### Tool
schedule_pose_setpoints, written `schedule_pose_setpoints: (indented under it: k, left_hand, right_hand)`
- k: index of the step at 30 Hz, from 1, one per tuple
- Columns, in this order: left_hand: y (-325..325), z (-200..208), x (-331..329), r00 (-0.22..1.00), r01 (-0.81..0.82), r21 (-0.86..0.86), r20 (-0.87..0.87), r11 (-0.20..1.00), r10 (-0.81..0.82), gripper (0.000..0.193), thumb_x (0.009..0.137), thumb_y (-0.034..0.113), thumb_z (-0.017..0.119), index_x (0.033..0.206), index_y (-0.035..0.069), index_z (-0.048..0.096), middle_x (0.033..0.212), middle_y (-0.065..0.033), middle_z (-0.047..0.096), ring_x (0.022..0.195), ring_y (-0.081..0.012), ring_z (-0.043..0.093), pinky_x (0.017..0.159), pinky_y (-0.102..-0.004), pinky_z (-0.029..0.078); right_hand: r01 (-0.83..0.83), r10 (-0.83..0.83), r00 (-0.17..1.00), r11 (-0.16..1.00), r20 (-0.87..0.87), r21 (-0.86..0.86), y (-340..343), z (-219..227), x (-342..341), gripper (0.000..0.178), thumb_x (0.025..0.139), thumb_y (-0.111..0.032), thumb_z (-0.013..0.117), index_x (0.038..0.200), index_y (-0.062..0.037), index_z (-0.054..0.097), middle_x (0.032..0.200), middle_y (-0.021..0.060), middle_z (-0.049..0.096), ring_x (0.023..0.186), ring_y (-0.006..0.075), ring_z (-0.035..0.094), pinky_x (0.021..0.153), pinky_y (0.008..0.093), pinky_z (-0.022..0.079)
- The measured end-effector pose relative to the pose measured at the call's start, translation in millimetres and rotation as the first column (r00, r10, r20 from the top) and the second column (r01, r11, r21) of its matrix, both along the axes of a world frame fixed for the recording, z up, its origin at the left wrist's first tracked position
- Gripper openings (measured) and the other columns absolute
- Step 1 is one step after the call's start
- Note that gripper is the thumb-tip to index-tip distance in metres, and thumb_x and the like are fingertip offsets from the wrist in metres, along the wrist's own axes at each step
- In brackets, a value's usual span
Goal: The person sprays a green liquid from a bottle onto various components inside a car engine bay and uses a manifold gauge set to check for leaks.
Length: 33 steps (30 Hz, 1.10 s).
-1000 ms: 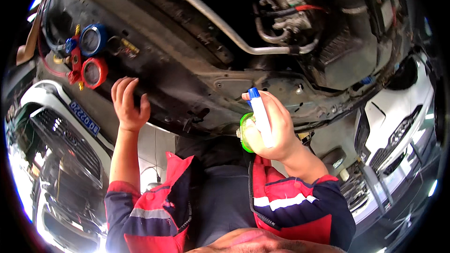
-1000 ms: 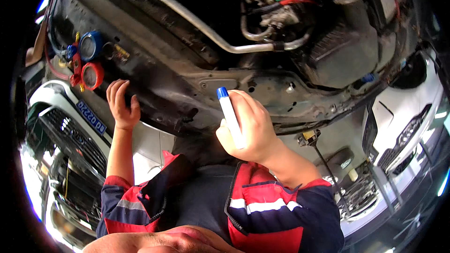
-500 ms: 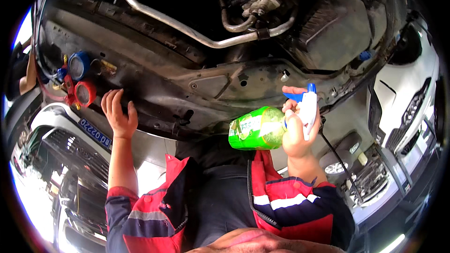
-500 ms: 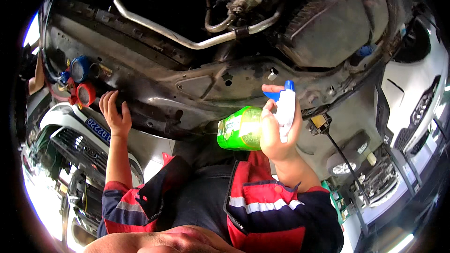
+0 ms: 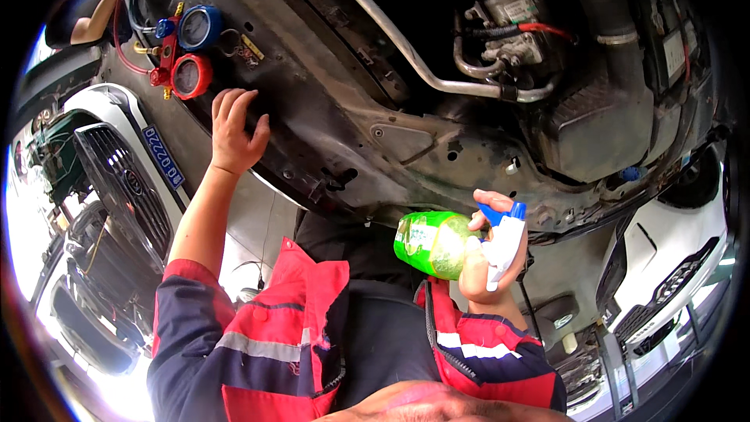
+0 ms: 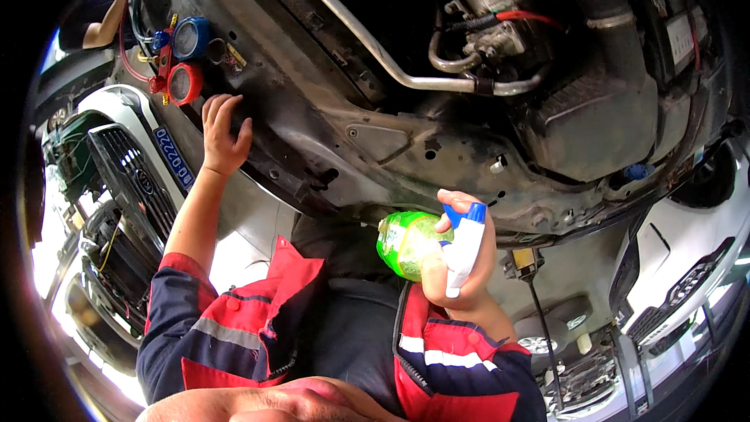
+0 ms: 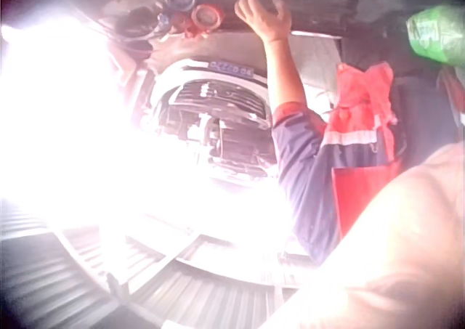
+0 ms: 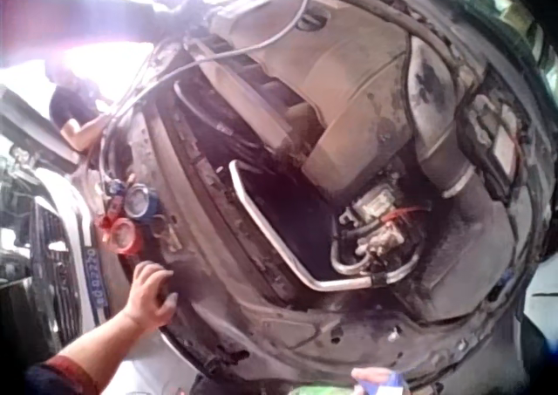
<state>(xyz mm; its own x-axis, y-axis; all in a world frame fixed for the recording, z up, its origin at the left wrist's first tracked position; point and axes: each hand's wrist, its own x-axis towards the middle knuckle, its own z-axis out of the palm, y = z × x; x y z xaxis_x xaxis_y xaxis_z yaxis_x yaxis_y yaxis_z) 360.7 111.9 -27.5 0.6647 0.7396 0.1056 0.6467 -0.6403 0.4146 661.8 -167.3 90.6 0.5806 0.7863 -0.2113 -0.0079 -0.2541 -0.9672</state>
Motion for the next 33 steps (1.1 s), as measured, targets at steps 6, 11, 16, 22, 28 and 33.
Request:
schedule_pose_setpoints:
  k: [6, 11, 16, 22, 28, 33]
  left_hand:
    - [2.1, 3.1, -3.5, 0.999, -0.004, -0.087, 0.05, 0.996, 0.009, 0.048, 0.073, 0.008, 0.07, 0.12, 0.001, 0.062, 0.118, -0.0173, 0.06, 0.117, -0.0386, 0.054, 0.105, -0.0454, 0.043]
    - [8.5, 6.2, -4.2, 0.991, 0.05, -0.082, 0.126, 0.995, -0.039, 0.048, 0.067, 0.012, 0.073, 0.113, 0.001, 0.063, 0.108, -0.0167, 0.061, 0.106, -0.0401, 0.056, 0.096, -0.0471, 0.047]
    - [13.2, 8.5, -8.9, 0.985, 0.086, -0.176, 0.165, 0.981, -0.057, 0.052, 0.064, 0.011, 0.071, 0.114, 0.001, 0.063, 0.109, -0.0179, 0.06, 0.107, -0.0407, 0.056, 0.097, -0.0482, 0.047]
    - [17.1, 8.7, -9.8, 0.977, 0.097, -0.207, 0.206, 0.974, -0.053, 0.047, 0.065, 0.014, 0.075, 0.11, 0.003, 0.065, 0.105, -0.0143, 0.061, 0.103, -0.0378, 0.059, 0.092, -0.0459, 0.048]
    - [20.7, 8.7, -6.9, 0.988, 0.097, -0.246, 0.144, 0.965, -0.062, 0.043, 0.069, 0.017, 0.077, 0.109, 0.007, 0.066, 0.107, -0.0097, 0.062, 0.105, -0.0329, 0.059, 0.09, -0.0432, 0.047]
    - [26.2, 10.2, -7.8, 0.98, 0.122, -0.324, 0.189, 0.938, -0.062, 0.045, 0.066, 0.017, 0.079, 0.109, 0.009, 0.066, 0.107, -0.0083, 0.062, 0.103, -0.0321, 0.061, 0.086, -0.0432, 0.048]
  right_hand:
    - [-0.144, 0.145, 0.986, 0.989, 0.078, -0.02, 28.6, 2.0, -8.5, 0.054, 0.077, -0.007, 0.06, 0.129, 0.0049, 0.051, 0.126, 0.0218, 0.06, 0.089, 0.0191, 0.057, 0.083, 0.0334, 0.05]
    - [-0.443, 0.462, 0.854, 0.887, 0.241, -0.132, 85.0, 27.1, -15.5, 0.05, 0.078, -0.006, 0.063, 0.125, 0.0108, 0.054, 0.117, 0.0259, 0.064, 0.1, 0.0392, 0.067, 0.087, 0.0406, 0.056]
    - [-0.608, 0.622, 0.712, 0.778, 0.326, -0.158, 157.2, 44.6, -30.5, 0.048, 0.075, -0.004, 0.061, 0.117, 0.0191, 0.052, 0.111, 0.0319, 0.061, 0.099, 0.0479, 0.065, 0.09, 0.0471, 0.056]
    - [-0.405, 0.471, 0.849, 0.871, 0.239, -0.279, 220.4, 47.4, -58.3, 0.05, 0.076, -0.008, 0.064, 0.121, 0.013, 0.058, 0.114, 0.0279, 0.065, 0.101, 0.0411, 0.068, 0.091, 0.0418, 0.056]
    - [-0.369, 0.467, 0.862, 0.846, 0.199, -0.385, 256.4, 33.0, -69.0, 0.047, 0.075, -0.002, 0.055, 0.121, 0.0089, 0.06, 0.116, 0.0195, 0.07, 0.081, 0.0123, 0.059, 0.073, 0.0253, 0.048]
    - [-0.322, 0.45, 0.873, 0.822, 0.189, -0.47, 275.1, 20.1, -71.5, 0.037, 0.075, -0.004, 0.057, 0.109, 0.0082, 0.062, 0.106, 0.0144, 0.07, 0.072, 0.0092, 0.054, 0.069, 0.0238, 0.047]
